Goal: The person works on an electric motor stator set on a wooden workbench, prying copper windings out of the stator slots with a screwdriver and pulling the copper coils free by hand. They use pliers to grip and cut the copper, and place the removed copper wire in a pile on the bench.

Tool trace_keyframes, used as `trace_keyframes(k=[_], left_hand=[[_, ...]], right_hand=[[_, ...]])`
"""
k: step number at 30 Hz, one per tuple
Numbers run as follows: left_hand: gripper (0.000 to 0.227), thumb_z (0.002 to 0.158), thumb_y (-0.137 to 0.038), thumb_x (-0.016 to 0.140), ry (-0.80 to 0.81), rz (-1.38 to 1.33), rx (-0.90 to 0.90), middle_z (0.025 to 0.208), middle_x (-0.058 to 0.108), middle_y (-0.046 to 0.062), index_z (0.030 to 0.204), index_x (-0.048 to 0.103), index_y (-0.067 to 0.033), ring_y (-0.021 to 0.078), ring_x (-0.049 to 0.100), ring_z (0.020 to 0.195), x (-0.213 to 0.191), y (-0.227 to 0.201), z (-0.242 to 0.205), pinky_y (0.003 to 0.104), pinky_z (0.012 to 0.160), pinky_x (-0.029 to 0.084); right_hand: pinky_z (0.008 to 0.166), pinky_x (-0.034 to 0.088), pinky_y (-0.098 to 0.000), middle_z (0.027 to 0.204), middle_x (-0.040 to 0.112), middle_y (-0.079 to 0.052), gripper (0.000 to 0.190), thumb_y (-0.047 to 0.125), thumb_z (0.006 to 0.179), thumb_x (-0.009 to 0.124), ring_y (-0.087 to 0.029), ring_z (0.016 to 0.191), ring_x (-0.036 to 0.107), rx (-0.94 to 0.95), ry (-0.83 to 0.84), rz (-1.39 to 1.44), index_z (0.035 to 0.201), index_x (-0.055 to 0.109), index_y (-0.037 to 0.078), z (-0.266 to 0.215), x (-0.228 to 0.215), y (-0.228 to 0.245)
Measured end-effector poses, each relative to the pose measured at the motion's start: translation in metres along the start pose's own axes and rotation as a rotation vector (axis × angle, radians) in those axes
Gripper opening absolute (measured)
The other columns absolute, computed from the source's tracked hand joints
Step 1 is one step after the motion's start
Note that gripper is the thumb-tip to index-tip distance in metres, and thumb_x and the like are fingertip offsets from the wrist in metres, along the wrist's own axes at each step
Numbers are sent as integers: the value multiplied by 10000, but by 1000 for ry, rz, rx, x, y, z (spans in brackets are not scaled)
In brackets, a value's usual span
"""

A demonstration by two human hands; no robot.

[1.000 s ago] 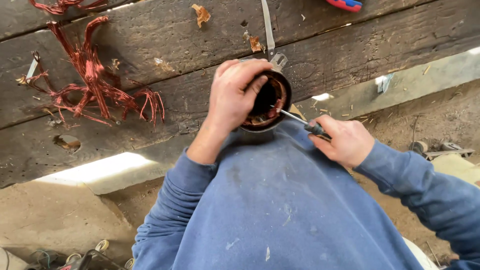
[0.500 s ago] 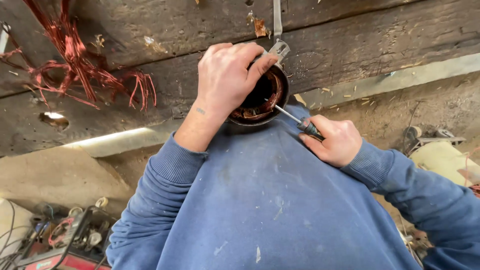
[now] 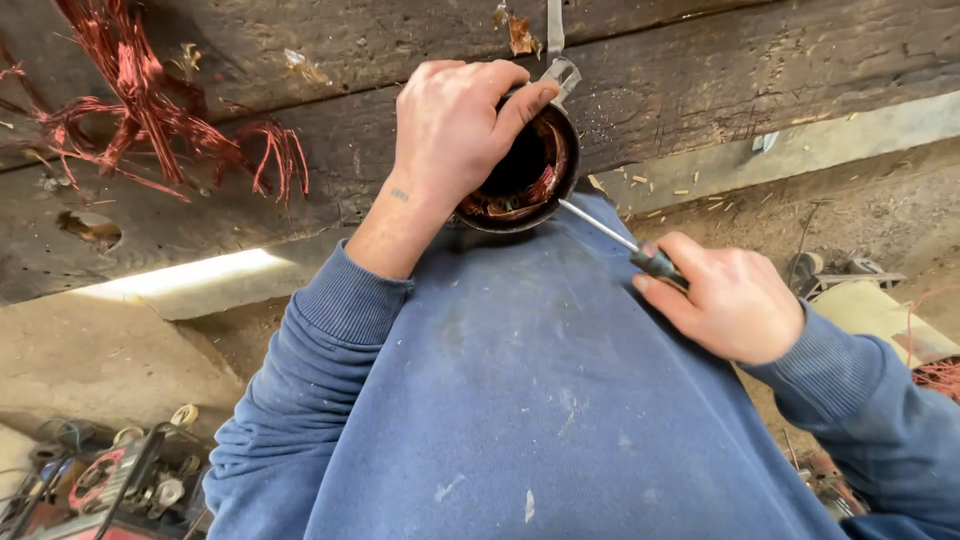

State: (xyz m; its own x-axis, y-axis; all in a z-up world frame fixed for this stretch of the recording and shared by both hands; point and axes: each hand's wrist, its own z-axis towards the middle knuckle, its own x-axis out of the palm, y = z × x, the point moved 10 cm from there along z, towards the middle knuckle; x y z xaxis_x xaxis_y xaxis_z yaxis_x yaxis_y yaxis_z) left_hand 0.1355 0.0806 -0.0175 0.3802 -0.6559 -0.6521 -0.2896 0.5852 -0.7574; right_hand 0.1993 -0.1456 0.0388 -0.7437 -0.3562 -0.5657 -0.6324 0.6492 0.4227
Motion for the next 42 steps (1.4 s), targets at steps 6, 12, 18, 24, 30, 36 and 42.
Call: trace_keyframes(k=[6,12,18,24,30,36,42], left_hand=[[388,1022,-457,666,-15,-30,25,734,719,84,868,762,-114,296,704,715,3,1,-2,446,774,524],[396,1025,-449,657,-41,-40,58,742,718,97,854,739,-101,316,688,696,5,3,-3,450,758,512],[413,1026,-431,658,-65,-37,83,705,691,107,799,698,-88,328,671,668,3,2,-4,455,754,510],[403,1015,-420,666,-71,-48,90,700,692,112,792,702,-86,342,665,663,2,2,-3,464,736,498],[374,1021,-399,665,-66,-54,94,729,702,115,817,715,-89,345,671,693,0,-1,-3,466,738,494],[362,1020,-400,664,-63,-42,64,736,705,101,828,717,-97,342,672,709,0,2,0,464,754,495],[359,1033,-414,669,2,-39,56,749,708,100,849,715,-109,340,681,731,4,-2,0,464,763,491]], right_hand=[[564,527,-517,655,687,-170,360,382,902,678,-404,620,680,95,-28,-50,1138,649,113,-5,0,23],[542,520,-511,705,703,-145,312,399,915,676,-393,616,676,118,-122,-204,1098,678,145,-14,-9,44],[501,508,-476,737,719,-102,282,412,940,675,-346,588,678,151,-189,-378,1078,693,166,-19,-9,58],[451,486,-382,714,672,-52,274,374,970,685,-237,544,668,121,-311,-653,1103,704,136,-18,-19,106],[434,478,-345,692,649,-42,317,329,955,715,-205,518,657,93,-386,-678,1181,731,107,-3,-17,105],[588,527,-372,862,712,-89,288,266,947,786,-266,705,706,-71,-498,-160,1133,686,69,-2,38,23],[634,544,-400,858,712,-136,289,238,919,799,-310,743,705,-108,-501,37,1100,686,44,4,26,13]])
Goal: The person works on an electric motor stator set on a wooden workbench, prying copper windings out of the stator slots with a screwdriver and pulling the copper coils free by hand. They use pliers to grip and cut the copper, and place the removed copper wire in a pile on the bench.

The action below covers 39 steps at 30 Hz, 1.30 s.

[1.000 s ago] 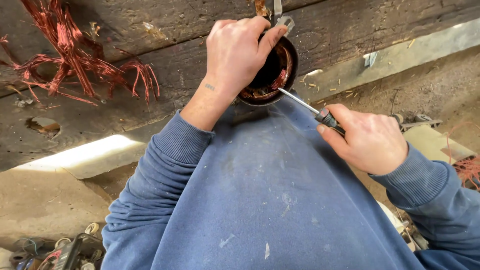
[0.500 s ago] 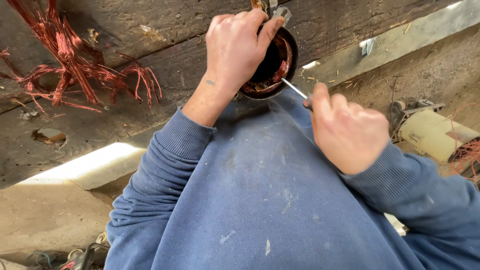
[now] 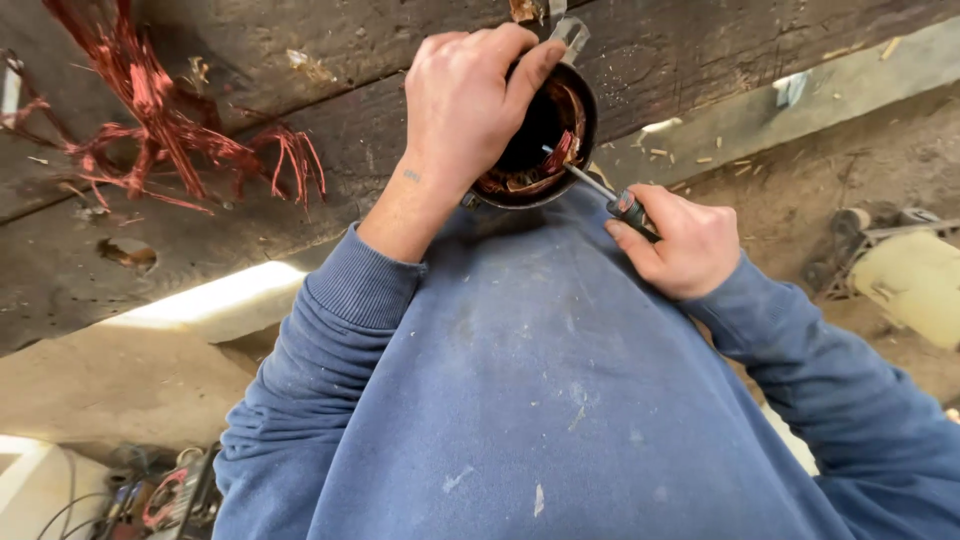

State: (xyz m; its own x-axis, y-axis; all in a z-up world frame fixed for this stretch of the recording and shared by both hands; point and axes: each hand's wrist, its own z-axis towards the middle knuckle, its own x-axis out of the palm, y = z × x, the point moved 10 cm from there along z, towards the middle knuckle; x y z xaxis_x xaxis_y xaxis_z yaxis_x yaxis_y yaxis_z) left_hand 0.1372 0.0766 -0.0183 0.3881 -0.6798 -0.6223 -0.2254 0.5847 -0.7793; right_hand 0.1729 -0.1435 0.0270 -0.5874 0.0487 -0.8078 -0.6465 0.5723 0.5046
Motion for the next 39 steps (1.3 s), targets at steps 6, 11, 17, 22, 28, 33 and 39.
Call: trace_keyframes(k=[6,11,17,22,28,33,39], left_hand=[[308,1069,-390,623,31,49,-12,810,739,74,973,753,-127,307,707,799,-2,-6,0,493,980,467],[303,1059,-413,621,61,81,-87,882,762,59,993,752,-148,284,723,869,-1,1,-2,502,1014,454],[278,1056,-399,636,67,51,-51,883,762,28,981,755,-159,278,717,847,0,-1,1,501,970,477],[278,1036,-383,679,81,41,-32,843,752,46,945,769,-136,318,658,744,-1,-1,3,451,789,484],[262,1055,-367,704,-8,25,12,829,736,55,936,761,-140,287,693,802,-7,-2,1,443,794,484],[242,1051,-362,691,-31,11,-7,908,746,50,990,754,-136,292,680,867,-9,1,-12,447,833,479],[364,1010,-416,700,-199,255,191,1230,644,87,1152,669,-81,293,603,1207,-37,-60,-63,524,1176,336]], right_hand=[[565,520,-461,674,672,-155,271,310,880,808,-380,644,672,138,256,33,921,680,74,6,22,-15],[567,533,-436,696,665,-150,272,302,896,803,-361,627,673,21,174,190,901,660,70,2,41,-31],[574,521,-409,732,651,-124,231,171,868,830,-321,613,656,-227,-7,319,961,661,45,16,84,-54],[604,485,-429,734,607,-121,262,185,852,869,-338,642,614,-324,-138,269,926,650,61,17,67,-45],[750,454,-482,848,641,-121,285,281,835,802,-338,787,637,-558,-408,156,908,655,48,35,64,-30],[798,462,-494,954,639,-135,349,352,900,793,-349,876,596,-474,-360,64,939,644,39,7,61,-63],[836,455,-488,957,585,-145,346,338,1025,778,-363,921,557,-165,-321,-80,968,610,41,22,29,-159]])
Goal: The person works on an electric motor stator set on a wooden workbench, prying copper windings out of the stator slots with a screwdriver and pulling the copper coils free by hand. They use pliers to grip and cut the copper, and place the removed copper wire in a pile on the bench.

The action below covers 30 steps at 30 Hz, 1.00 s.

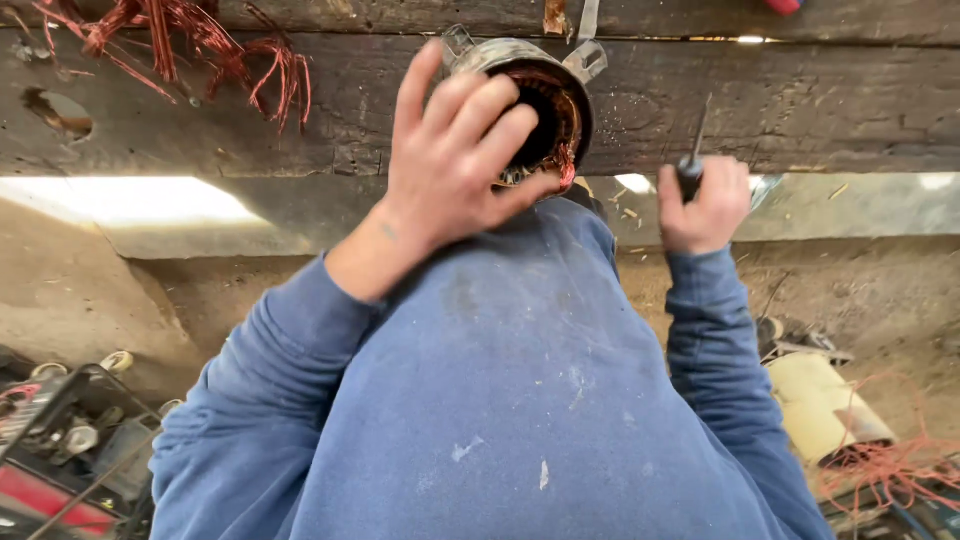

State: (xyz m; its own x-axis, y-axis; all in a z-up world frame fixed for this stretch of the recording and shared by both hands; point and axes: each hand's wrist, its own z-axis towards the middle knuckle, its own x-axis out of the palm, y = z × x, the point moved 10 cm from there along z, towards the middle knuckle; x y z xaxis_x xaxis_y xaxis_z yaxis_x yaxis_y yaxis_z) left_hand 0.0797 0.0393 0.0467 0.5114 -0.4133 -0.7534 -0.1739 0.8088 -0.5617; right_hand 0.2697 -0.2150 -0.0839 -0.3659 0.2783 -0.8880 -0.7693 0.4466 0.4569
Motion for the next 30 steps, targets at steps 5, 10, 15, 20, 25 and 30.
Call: trace_keyframes(k=[5,10,15,20,25,30], left_hand=[[706,788,-655,753,94,260,-111,1175,613,138,1103,704,-25,333,553,1149,24,-25,-15,564,1184,182],[425,858,-510,826,157,111,-220,1001,617,49,893,695,-107,279,594,1120,45,-16,-22,508,1255,174],[232,917,-364,816,72,22,-263,810,640,9,871,714,-161,209,642,809,42,-21,-23,531,1250,212],[203,938,-333,797,-26,-13,-293,692,626,18,853,716,-167,223,632,661,41,-19,-23,525,1214,291],[262,953,-377,780,35,-28,-234,762,631,27,865,675,-153,237,646,780,42,-21,-19,465,1095,421],[273,925,-391,769,195,-37,-56,834,647,30,906,671,-137,242,654,848,48,-15,-7,412,876,488]], right_hand=[[863,415,-471,1021,614,-120,371,365,994,834,-349,966,563,-114,45,-210,974,635,52,94,-6,11],[1054,435,-420,1256,572,-122,425,202,893,805,-326,1199,532,-279,12,-55,1242,602,69,156,-32,2],[1017,403,-500,1304,504,-195,676,191,801,832,-394,1202,475,-466,70,-82,1379,548,-14,193,-26,7],[1058,452,-491,1256,521,-162,565,210,855,825,-353,1187,498,-438,142,-99,1330,569,39,211,5,-48],[822,526,-385,1012,648,-87,478,404,984,711,-230,873,596,414,382,1062,1271,644,29,185,18,-80],[891,593,-435,1118,695,-129,510,180,872,736,-288,1003,698,437,737,1388,1320,519,73,107,4,-6]])
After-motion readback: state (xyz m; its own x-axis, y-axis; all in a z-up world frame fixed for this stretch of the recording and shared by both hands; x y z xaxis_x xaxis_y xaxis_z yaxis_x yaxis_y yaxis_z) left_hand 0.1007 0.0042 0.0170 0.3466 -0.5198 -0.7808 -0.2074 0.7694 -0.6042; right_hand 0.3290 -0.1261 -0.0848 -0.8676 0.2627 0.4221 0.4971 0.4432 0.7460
